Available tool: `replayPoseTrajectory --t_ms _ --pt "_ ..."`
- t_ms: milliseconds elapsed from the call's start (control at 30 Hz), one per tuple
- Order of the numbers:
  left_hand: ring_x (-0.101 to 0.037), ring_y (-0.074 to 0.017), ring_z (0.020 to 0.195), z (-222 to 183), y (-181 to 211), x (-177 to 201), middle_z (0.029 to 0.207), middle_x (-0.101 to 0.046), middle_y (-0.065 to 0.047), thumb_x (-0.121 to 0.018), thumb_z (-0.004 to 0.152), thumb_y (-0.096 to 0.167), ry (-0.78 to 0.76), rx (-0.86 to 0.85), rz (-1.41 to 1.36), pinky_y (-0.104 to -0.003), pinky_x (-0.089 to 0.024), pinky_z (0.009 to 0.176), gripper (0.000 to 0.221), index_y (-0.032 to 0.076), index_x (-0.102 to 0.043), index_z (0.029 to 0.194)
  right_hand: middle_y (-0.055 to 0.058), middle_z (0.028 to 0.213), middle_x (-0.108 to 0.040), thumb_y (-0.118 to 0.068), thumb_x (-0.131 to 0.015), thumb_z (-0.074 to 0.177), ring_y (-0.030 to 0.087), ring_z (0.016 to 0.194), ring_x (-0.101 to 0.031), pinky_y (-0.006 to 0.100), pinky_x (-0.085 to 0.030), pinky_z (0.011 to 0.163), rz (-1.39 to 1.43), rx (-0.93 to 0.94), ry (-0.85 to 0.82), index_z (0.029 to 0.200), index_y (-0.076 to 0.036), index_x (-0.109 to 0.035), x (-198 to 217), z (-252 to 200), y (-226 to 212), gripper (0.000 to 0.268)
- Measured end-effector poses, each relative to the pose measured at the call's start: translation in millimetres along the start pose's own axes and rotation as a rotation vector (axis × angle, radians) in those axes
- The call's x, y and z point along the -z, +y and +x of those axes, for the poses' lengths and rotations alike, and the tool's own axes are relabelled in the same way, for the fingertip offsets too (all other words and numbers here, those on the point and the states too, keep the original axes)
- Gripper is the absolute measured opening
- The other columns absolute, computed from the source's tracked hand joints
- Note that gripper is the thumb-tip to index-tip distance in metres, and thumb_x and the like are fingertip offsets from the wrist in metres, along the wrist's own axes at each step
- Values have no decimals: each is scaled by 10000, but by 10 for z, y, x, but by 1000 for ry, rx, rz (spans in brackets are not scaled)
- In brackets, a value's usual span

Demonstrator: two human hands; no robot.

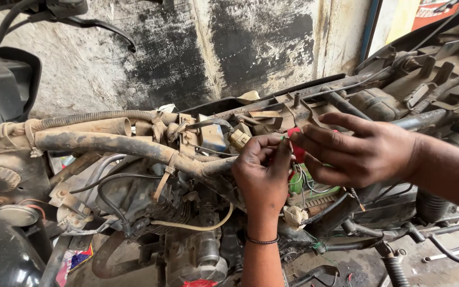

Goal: The person repairs the wiring on a motorcycle frame, wrapping wire connections with red electrical tape and using pliers to twist and join wires near the battery area. They route and secure loose wires along the frame and continue taping connections.

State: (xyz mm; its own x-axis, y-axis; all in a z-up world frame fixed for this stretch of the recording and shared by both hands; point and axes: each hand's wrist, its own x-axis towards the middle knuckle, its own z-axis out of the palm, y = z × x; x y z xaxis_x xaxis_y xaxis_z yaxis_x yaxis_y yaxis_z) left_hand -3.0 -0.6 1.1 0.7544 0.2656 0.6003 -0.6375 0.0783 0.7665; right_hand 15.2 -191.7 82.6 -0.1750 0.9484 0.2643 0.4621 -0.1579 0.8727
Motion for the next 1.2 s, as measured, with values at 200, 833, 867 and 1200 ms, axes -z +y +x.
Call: replayPoseTrajectory --t_ms 200,833,867,1200 --pt "-604 -2 648 9 31 31 764 -725 -17 -699 984 92 -53 4 -37 -187 -462 546 111 -15 -698 1014 151 1263 -688 -195 -733 788 312 1233 -609 470 -499 1036 253 -235 -43 1114 -89 -662 45 140 -8 350" --pt "-718 -211 943 -8 241 162 950 -752 -87 -686 793 -3 -346 -391 433 -337 -588 844 247 48 -708 1033 81 738 -750 -96 -719 851 207 687 -713 375 -574 663 1095 -1189 -272 935 -73 -716 -148 21 -138 87" --pt "-718 -211 943 -17 155 149 950 -752 -87 -686 793 -3 -346 -392 429 -337 -588 844 247 48 -708 1033 81 738 -750 -96 -719 851 207 687 -713 375 -574 663 1092 -1190 -274 935 -73 -716 -128 23 -170 87" --pt "-767 -147 873 -31 147 -88 922 -757 -95 -674 823 -15 33 -157 206 -280 -604 812 232 25 -637 1049 115 943 -702 -16 -687 710 294 912 -685 424 -557 809 620 -865 17 941 -44 -684 -43 -63 -515 233"
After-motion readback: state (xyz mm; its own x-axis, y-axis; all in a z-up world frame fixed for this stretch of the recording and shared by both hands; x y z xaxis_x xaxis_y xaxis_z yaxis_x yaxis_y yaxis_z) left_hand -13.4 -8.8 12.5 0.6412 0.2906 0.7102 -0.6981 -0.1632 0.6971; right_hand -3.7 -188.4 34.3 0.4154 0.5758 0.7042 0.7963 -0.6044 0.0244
